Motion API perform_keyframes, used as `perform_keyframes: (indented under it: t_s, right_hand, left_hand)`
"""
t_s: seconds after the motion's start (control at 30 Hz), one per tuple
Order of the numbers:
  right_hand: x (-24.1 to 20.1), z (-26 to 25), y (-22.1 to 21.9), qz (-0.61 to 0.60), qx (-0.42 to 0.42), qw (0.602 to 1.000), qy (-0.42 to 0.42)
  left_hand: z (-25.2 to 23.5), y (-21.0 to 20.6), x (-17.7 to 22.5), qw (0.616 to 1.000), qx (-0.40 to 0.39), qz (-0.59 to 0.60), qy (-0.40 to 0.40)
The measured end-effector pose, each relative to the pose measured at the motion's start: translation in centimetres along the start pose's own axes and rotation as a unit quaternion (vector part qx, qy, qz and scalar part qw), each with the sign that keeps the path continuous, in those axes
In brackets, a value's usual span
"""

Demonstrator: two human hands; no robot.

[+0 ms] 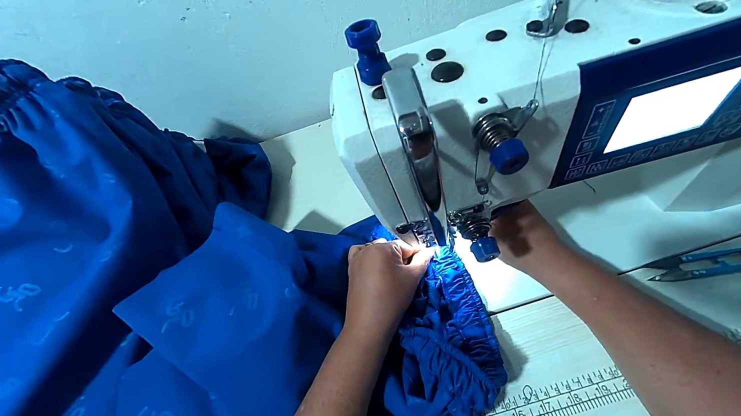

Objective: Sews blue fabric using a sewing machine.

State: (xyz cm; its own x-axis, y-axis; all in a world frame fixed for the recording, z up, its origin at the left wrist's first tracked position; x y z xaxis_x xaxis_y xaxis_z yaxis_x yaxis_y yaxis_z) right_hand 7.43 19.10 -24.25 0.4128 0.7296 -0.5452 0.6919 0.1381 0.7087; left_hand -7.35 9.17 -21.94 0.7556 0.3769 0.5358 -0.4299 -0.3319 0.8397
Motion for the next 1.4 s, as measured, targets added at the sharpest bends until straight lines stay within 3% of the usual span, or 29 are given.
perform_keyframes:
  t_s: [0.2,0.43,0.73,1.2,1.4]
  right_hand:
    - [-0.3,0.1,0.2,-0.012,0.019,1.000,0.008]
    - [-0.2,-0.1,0.4,-0.002,-0.034,0.999,-0.012]
    - [-0.3,0.1,0.3,0.012,0.001,1.000,0.019]
    - [-0.2,0.0,0.2,0.017,-0.016,1.000,0.007]
    - [-0.6,0.3,0.5,-0.097,0.001,0.995,0.032]
  left_hand:
    - [0.0,0.0,0.0,1.000,-0.002,-0.010,-0.003]
    - [-0.2,-0.4,-0.7,1.000,0.005,0.031,-0.001]
    - [-0.3,-0.5,-1.2,0.998,-0.002,0.058,0.008]
    - [-0.5,-0.8,-1.3,0.998,-0.006,0.062,0.008]
    - [-0.2,-0.6,-0.9,0.999,0.009,0.044,-0.014]
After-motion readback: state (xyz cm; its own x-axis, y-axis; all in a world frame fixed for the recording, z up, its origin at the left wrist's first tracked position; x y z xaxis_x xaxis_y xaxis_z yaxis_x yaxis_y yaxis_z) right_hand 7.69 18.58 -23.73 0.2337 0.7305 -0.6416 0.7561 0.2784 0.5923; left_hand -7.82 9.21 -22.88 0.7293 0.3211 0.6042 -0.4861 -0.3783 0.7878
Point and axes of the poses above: each hand's wrist, its own z-axis away from the middle knuckle, its own y-axis out of the back of the hand, x = y × z, the point moved 3 cm from there along -z, towards the middle knuckle, and after that the axes turned 10 degrees about y, right-handed, at the moved point
